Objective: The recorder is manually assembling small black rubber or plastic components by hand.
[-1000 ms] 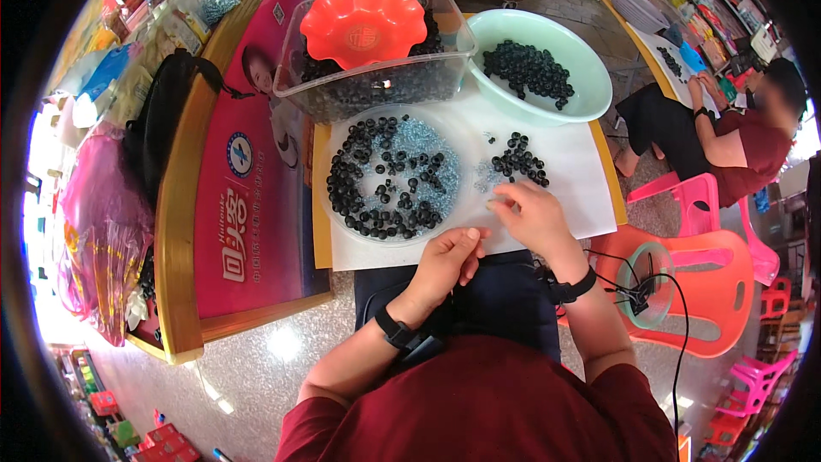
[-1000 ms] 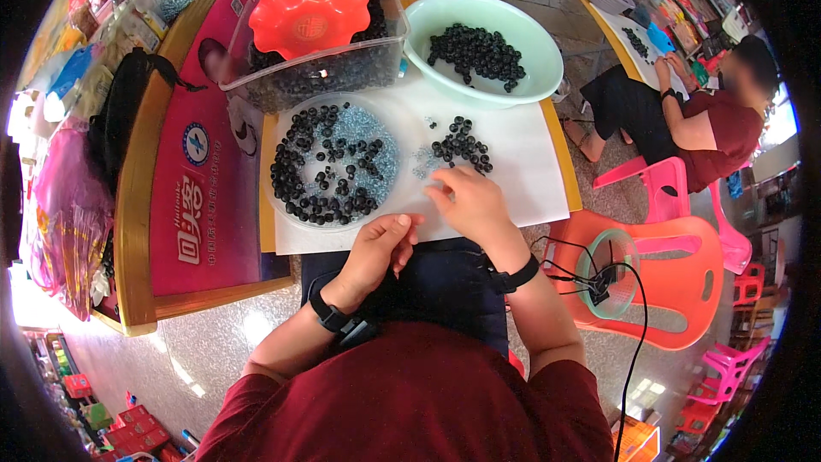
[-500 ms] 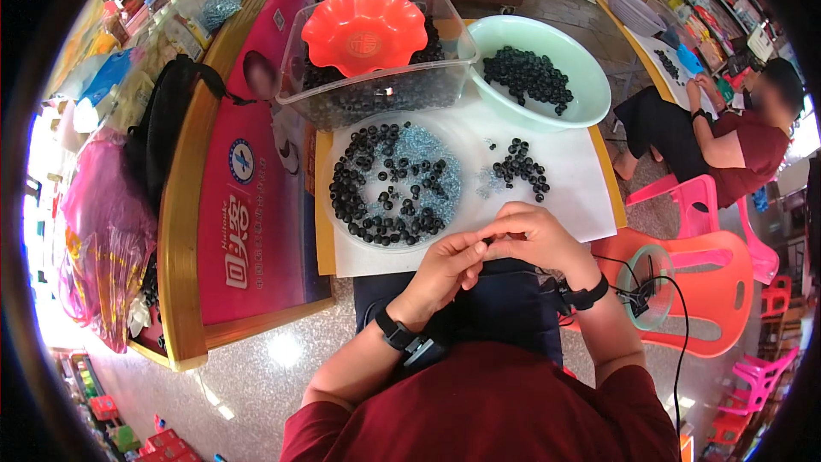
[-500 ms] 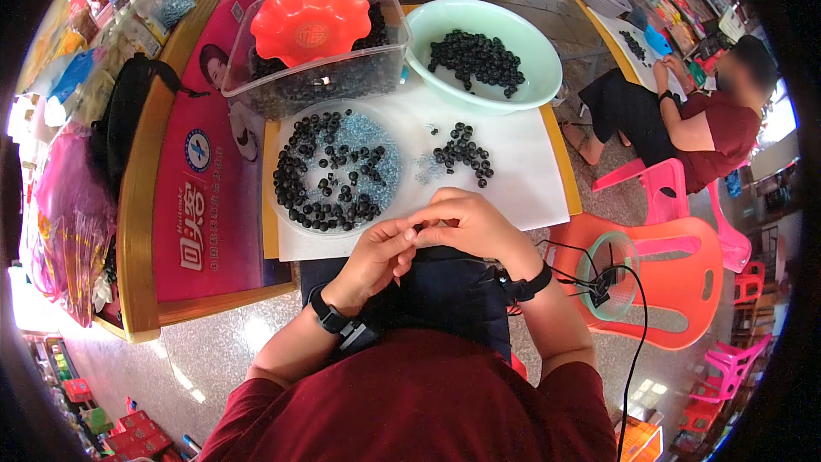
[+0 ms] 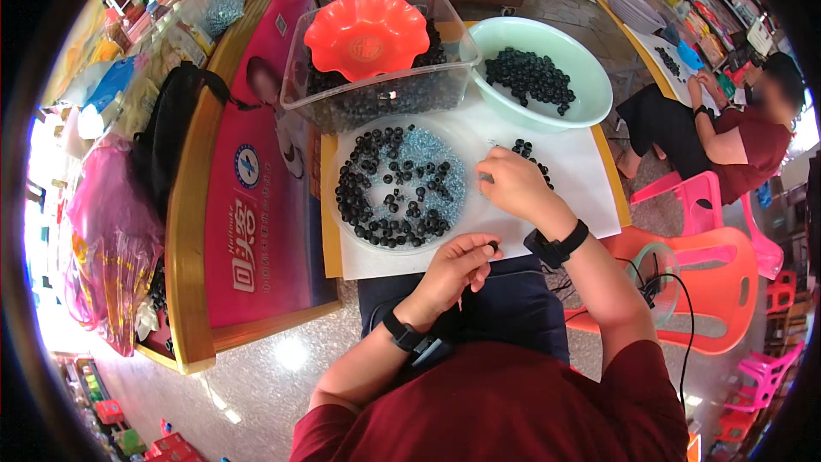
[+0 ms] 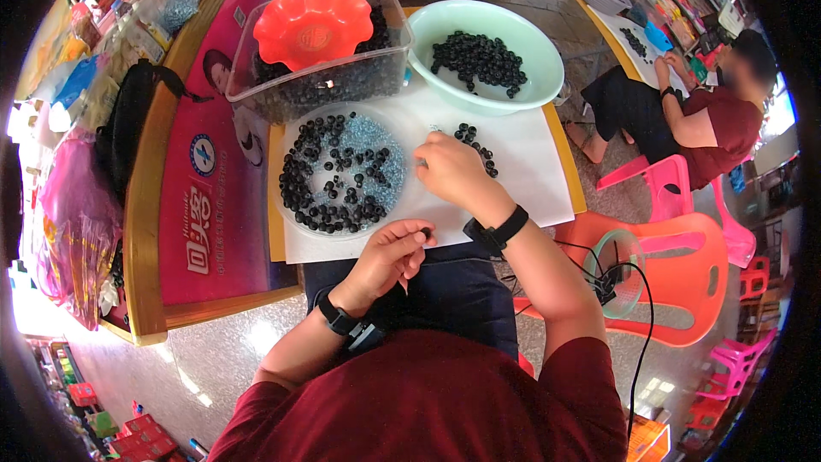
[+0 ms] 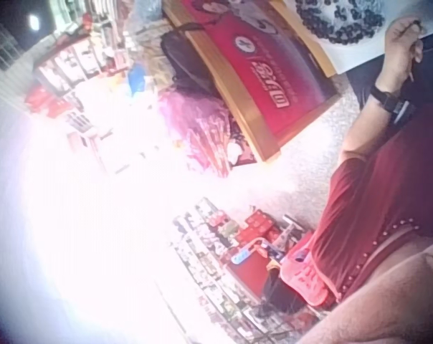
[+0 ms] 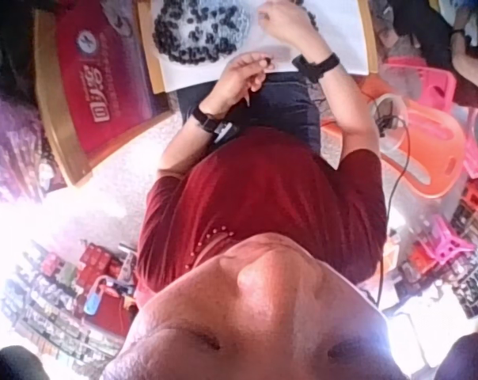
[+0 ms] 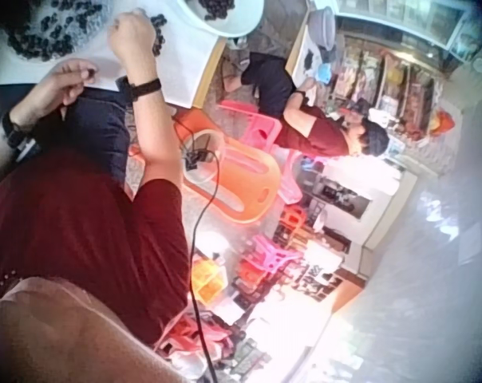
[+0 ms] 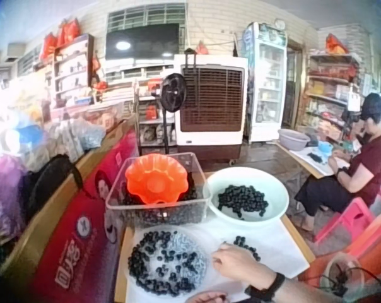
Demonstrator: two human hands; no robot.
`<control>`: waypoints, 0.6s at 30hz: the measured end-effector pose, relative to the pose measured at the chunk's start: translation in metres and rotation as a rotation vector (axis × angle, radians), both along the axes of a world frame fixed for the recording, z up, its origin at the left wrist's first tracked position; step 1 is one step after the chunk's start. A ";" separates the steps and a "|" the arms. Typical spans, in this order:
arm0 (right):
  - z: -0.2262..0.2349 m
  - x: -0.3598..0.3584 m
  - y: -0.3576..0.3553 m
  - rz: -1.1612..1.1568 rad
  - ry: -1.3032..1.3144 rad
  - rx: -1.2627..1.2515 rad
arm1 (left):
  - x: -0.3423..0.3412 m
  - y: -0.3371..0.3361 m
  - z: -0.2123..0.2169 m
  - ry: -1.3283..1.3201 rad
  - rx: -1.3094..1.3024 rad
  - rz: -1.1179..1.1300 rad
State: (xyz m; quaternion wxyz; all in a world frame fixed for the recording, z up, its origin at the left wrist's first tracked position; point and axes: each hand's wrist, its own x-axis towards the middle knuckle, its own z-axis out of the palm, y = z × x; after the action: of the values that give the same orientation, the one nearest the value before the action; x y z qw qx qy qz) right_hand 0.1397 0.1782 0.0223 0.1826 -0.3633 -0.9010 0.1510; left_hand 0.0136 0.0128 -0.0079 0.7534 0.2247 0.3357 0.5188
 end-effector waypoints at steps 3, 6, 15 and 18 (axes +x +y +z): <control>0.002 -0.004 0.005 0.015 -0.113 -0.035 | -0.001 -0.001 -0.003 -0.010 0.017 0.001; 0.002 -0.004 0.006 0.020 -0.130 -0.071 | -0.001 -0.001 -0.002 -0.033 0.044 0.017; 0.018 0.020 -0.014 -0.095 0.263 -0.283 | 0.001 -0.005 -0.008 -0.010 0.084 0.056; 0.020 0.035 -0.032 -0.095 0.487 -0.619 | 0.003 -0.005 -0.008 -0.012 0.103 0.077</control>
State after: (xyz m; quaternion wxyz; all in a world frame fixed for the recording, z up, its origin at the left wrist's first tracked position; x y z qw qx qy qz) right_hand 0.1751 0.1465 0.0427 0.2798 -0.3959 -0.7254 0.4886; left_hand 0.0168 0.0081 -0.0161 0.7225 0.2470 0.3122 0.5653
